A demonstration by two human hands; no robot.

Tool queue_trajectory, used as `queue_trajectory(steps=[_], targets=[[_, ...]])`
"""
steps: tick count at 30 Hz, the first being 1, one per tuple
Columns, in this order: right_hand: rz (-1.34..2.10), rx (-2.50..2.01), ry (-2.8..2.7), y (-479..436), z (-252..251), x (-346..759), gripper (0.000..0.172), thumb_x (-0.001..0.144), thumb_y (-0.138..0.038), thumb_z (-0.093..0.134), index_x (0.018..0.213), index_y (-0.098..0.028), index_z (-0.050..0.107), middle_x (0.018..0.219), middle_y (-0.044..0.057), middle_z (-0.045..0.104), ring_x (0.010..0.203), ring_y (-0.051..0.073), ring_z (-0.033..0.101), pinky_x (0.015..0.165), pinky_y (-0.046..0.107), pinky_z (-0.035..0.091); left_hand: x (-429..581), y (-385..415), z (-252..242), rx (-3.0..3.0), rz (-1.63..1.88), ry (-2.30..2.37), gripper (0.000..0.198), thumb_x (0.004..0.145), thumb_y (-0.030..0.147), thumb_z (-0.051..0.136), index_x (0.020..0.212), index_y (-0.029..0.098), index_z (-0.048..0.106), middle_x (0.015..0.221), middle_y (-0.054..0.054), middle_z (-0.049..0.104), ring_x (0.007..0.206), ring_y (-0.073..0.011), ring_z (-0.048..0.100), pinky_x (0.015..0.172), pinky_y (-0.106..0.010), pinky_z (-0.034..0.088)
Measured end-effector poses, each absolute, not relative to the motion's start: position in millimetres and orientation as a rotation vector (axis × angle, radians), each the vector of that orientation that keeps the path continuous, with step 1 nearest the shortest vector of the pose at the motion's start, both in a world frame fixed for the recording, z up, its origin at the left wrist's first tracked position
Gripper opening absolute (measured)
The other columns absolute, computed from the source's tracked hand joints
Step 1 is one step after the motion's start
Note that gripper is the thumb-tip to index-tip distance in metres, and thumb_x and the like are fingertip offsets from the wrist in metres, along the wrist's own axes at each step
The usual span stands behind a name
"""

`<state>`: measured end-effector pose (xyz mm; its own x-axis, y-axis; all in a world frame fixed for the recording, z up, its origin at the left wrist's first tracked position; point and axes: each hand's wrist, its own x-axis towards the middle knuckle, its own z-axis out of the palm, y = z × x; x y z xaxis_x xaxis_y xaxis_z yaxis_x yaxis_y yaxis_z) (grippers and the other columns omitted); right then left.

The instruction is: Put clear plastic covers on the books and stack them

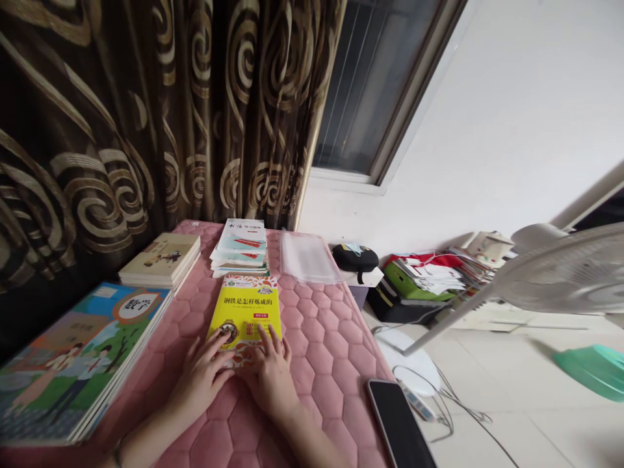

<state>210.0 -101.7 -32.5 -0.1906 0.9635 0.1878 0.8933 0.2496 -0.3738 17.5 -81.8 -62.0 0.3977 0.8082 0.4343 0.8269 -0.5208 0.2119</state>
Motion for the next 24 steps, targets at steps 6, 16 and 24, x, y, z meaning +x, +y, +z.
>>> queue_trajectory(steps=[6,16,24], targets=[[0.224,-1.671,-2.107,-100,-34,207,0.028,0.087,-0.037,0.066,0.114,-0.026,0.067,0.15,0.009,0.046,0.143,0.031,0.032,0.113,0.054,0.027,16,-82,-65,-2.583,-0.877,-1.548,0.03,0.084,0.014,0.06,0.105,0.032,0.071,0.138,-0.005,0.062,0.13,-0.0304,0.053,0.107,-0.062,0.036],[0.254,-1.841,-2.013,-107,-33,242,0.03,0.084,-0.031,0.069,0.114,-0.03,0.07,0.154,0.008,0.041,0.143,0.032,0.033,0.11,0.056,0.03,-20,-80,-64,-2.542,-0.952,-1.543,0.024,0.085,0.02,0.062,0.101,0.033,0.074,0.131,-0.004,0.065,0.124,-0.0306,0.057,0.103,-0.061,0.042],[0.414,-1.774,-1.97,-113,-34,272,0.025,0.092,-0.031,0.056,0.112,-0.03,0.072,0.131,0.002,0.065,0.139,0.026,0.042,0.112,0.05,0.034,-45,-76,-77,-2.507,-1.061,-1.518,0.027,0.087,0.025,0.058,0.106,0.034,0.074,0.124,-0.003,0.068,0.118,-0.0267,0.061,0.099,-0.051,0.053]])
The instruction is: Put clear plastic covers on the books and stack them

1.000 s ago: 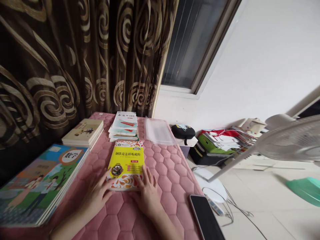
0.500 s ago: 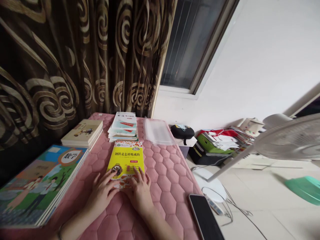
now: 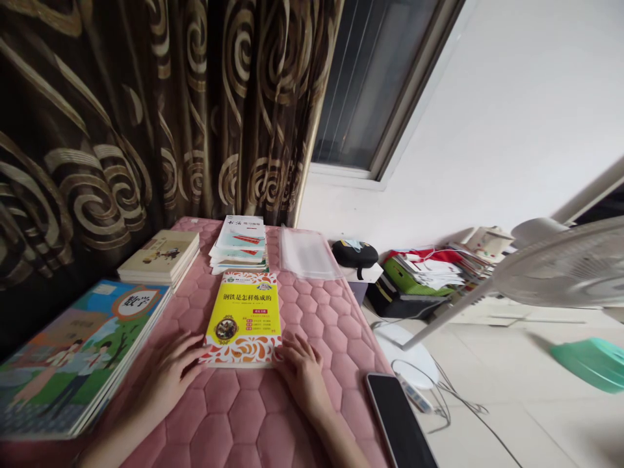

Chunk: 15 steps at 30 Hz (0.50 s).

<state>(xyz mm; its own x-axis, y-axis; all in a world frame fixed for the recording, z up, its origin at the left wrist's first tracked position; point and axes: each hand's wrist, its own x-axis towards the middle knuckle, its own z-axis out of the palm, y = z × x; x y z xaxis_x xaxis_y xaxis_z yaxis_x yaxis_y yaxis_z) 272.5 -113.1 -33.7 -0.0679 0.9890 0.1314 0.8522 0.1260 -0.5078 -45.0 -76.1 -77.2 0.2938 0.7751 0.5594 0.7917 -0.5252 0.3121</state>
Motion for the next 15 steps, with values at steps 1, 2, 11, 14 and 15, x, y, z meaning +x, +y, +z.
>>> queue_trajectory(steps=[1,2,11,14,15], targets=[[0.423,-1.764,-1.973,-113,-35,274,0.026,0.093,-0.031,0.055,0.113,-0.03,0.071,0.129,0.001,0.067,0.139,0.025,0.042,0.112,0.05,0.034,-46,-76,-77,-2.516,-1.053,-1.511,0.027,0.087,0.024,0.058,0.106,0.035,0.074,0.121,-0.002,0.07,0.117,-0.0262,0.061,0.099,-0.051,0.053],[0.429,-1.758,-1.975,-114,-36,275,0.027,0.093,-0.031,0.054,0.114,-0.031,0.071,0.127,0.001,0.068,0.138,0.025,0.043,0.112,0.05,0.034,-46,-76,-78,-2.523,-1.042,-1.51,0.028,0.087,0.023,0.057,0.107,0.035,0.074,0.12,-0.001,0.071,0.116,-0.0257,0.062,0.099,-0.051,0.054],[0.457,-1.714,-1.974,-112,-45,278,0.03,0.094,-0.029,0.051,0.115,-0.032,0.071,0.122,0.0,0.07,0.139,0.025,0.043,0.113,0.052,0.032,-48,-76,-85,-2.533,-1.013,-1.517,0.033,0.087,0.02,0.056,0.109,0.036,0.073,0.121,0.0,0.071,0.115,-0.0237,0.063,0.1,-0.049,0.053],[0.426,-1.704,-1.965,-113,-45,277,0.029,0.094,-0.03,0.05,0.114,-0.031,0.072,0.125,0.002,0.069,0.139,0.025,0.043,0.112,0.052,0.033,-46,-78,-85,-2.507,-1.071,-1.511,0.032,0.088,0.021,0.055,0.111,0.035,0.072,0.121,-0.001,0.07,0.117,-0.0242,0.061,0.102,-0.05,0.051],[0.404,-1.711,-1.962,-114,-45,276,0.029,0.094,-0.032,0.051,0.113,-0.031,0.072,0.129,0.002,0.066,0.139,0.026,0.042,0.112,0.052,0.033,-44,-80,-85,-2.491,-1.086,-1.523,0.032,0.088,0.02,0.054,0.111,0.034,0.071,0.123,-0.002,0.069,0.119,-0.0243,0.06,0.103,-0.049,0.05]])
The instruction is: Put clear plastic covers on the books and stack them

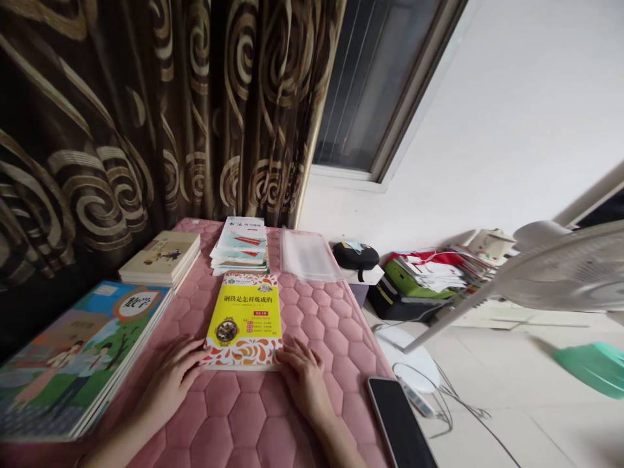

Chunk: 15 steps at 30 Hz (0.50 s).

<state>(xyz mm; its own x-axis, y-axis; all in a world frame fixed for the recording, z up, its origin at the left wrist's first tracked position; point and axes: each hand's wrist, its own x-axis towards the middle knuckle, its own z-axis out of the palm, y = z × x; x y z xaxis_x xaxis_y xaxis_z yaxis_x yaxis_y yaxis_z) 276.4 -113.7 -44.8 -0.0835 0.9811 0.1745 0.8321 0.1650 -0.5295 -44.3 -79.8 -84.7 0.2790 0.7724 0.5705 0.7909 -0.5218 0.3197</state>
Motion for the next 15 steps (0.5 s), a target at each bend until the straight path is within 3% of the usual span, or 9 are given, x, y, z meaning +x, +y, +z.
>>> queue_trajectory(steps=[7,11,15], targets=[[0.18,-1.835,-1.964,-114,-37,253,0.031,0.085,-0.035,0.063,0.115,-0.03,0.069,0.153,0.007,0.043,0.143,0.033,0.032,0.108,0.057,0.033,-12,-90,-66,-2.495,-0.955,-1.544,0.027,0.086,0.02,0.057,0.106,0.031,0.071,0.134,-0.006,0.062,0.123,-0.0302,0.057,0.101,-0.055,0.047],[0.106,-1.827,-1.993,-111,-37,225,0.044,0.08,-0.036,0.071,0.123,-0.03,0.064,0.153,0.009,0.042,0.143,0.034,0.031,0.111,0.055,0.03,20,-91,-57,-2.542,-0.922,-1.519,0.029,0.085,0.013,0.056,0.103,0.03,0.07,0.134,-0.006,0.062,0.127,-0.0309,0.054,0.103,-0.061,0.041],[0.12,-1.783,-2.003,-108,-40,207,0.037,0.084,-0.035,0.068,0.119,-0.028,0.065,0.153,0.008,0.042,0.145,0.033,0.029,0.114,0.054,0.027,37,-90,-57,-2.536,-0.922,-1.564,0.03,0.084,0.007,0.054,0.095,0.029,0.071,0.135,-0.004,0.062,0.132,-0.0303,0.05,0.105,-0.063,0.037]])
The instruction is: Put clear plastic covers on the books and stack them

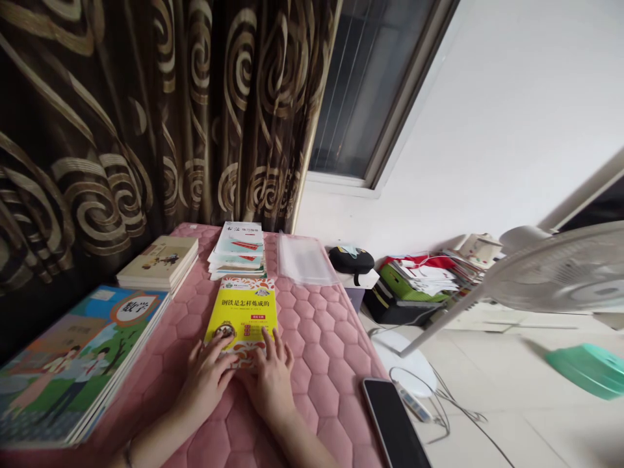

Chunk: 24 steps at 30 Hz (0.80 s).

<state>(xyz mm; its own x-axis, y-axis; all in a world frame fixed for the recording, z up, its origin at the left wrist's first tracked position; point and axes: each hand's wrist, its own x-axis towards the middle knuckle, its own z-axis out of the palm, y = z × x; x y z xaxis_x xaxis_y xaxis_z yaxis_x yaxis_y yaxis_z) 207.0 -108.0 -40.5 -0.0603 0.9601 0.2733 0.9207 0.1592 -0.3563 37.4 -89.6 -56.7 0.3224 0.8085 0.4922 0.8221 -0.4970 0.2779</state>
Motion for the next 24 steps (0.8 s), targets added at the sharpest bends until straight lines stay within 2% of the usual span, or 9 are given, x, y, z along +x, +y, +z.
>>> queue_trajectory(steps=[4,7,11,17,24], targets=[[0.165,-1.785,-1.991,-107,-40,210,0.034,0.084,-0.03,0.069,0.117,-0.029,0.067,0.154,0.008,0.041,0.144,0.031,0.03,0.113,0.053,0.027,28,-87,-61,-2.532,-0.936,-1.56,0.028,0.086,0.011,0.056,0.097,0.031,0.073,0.133,-0.004,0.063,0.13,-0.0307,0.052,0.105,-0.064,0.036],[0.229,-1.817,-1.984,-109,-34,226,0.033,0.083,-0.027,0.07,0.116,-0.032,0.069,0.153,0.006,0.042,0.143,0.031,0.033,0.112,0.054,0.029,8,-85,-61,-2.519,-0.946,-1.546,0.026,0.086,0.016,0.058,0.097,0.033,0.074,0.13,-0.005,0.065,0.123,-0.0312,0.057,0.102,-0.062,0.04],[0.381,-1.783,-1.99,-109,-30,255,0.023,0.088,-0.026,0.063,0.107,-0.033,0.074,0.148,0.004,0.05,0.14,0.029,0.039,0.11,0.053,0.032,-24,-82,-57,-2.505,-0.961,-1.517,0.021,0.084,0.019,0.061,0.09,0.032,0.076,0.124,-0.003,0.068,0.114,-0.0284,0.062,0.095,-0.053,0.049],[0.583,-1.566,-1.939,-105,-42,280,0.027,0.088,-0.026,0.061,0.112,-0.029,0.074,0.135,0.007,0.062,0.135,0.025,0.047,0.112,0.048,0.034,-48,-76,-58,-2.573,-1.003,-1.385,0.02,0.088,0.025,0.059,0.096,0.033,0.076,0.114,-0.002,0.073,0.104,-0.0236,0.067,0.092,-0.045,0.053],[0.672,-1.594,-1.937,-107,-37,283,0.031,0.091,-0.033,0.055,0.117,-0.029,0.072,0.141,0.008,0.057,0.138,0.027,0.043,0.113,0.051,0.031,-49,-76,-62,-2.552,-1.064,-1.34,0.023,0.088,0.022,0.057,0.095,0.033,0.076,0.112,-0.002,0.074,0.101,-0.0225,0.069,0.087,-0.042,0.058]])
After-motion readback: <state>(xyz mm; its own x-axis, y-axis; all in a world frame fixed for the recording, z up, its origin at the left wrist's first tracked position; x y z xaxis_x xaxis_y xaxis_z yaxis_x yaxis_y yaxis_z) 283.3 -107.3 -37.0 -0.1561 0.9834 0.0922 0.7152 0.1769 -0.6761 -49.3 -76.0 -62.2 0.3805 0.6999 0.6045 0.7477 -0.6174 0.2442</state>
